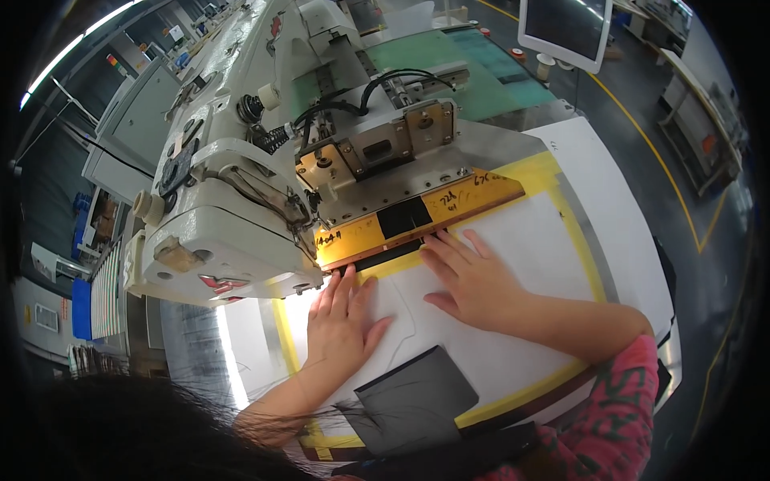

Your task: Operating an industrial sewing machine to join and edge pieces of dark fabric.

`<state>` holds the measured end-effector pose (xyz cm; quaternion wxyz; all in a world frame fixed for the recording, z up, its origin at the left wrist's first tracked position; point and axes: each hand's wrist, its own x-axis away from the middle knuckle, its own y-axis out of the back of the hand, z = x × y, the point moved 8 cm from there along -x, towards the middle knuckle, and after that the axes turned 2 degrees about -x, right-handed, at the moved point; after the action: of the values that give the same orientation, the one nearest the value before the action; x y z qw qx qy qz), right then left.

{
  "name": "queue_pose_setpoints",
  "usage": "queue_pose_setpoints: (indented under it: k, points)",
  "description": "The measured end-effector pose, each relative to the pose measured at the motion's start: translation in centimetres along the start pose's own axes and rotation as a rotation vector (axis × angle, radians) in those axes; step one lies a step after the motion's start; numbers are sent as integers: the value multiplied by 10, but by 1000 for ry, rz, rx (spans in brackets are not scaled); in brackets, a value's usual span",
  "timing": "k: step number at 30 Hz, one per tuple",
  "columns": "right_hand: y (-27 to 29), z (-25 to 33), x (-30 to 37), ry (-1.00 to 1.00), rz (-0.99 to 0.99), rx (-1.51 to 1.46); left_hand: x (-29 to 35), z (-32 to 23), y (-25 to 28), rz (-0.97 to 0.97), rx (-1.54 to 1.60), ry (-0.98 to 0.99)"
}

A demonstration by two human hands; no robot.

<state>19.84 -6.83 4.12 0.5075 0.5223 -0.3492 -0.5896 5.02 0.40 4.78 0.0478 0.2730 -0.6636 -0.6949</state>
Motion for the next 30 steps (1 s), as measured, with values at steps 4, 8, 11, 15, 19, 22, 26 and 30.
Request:
queue_pose_setpoints:
  k: [4, 8, 11, 15, 19, 22, 26, 30]
  points:
    - [0, 2, -2, 12, -1, 7, 2, 2, 0, 11, -12, 8]
    - [1, 0, 0, 21, -38, -28, 0, -1, 1, 15, -9, -2]
    - [3, 0, 0, 16, -44, -46, 0, -1, -1, 32, 7, 8]
    - [6, 5, 3, 20, -56, 43, -3, -3, 1, 16, -34, -13]
    - [-4, 6, 2, 39, -73, -24, -1, -1, 4, 15, -37, -7]
    - [-3, 6, 3, 42, -105, -25, -2, -2, 4, 36, -47, -8]
    - [-5, 8, 3, 47, -106, 39, -2, -2, 5, 51, -44, 5]
    - [-5, 8, 3, 43, -107, 50, -3, -2, 4, 63, -28, 1]
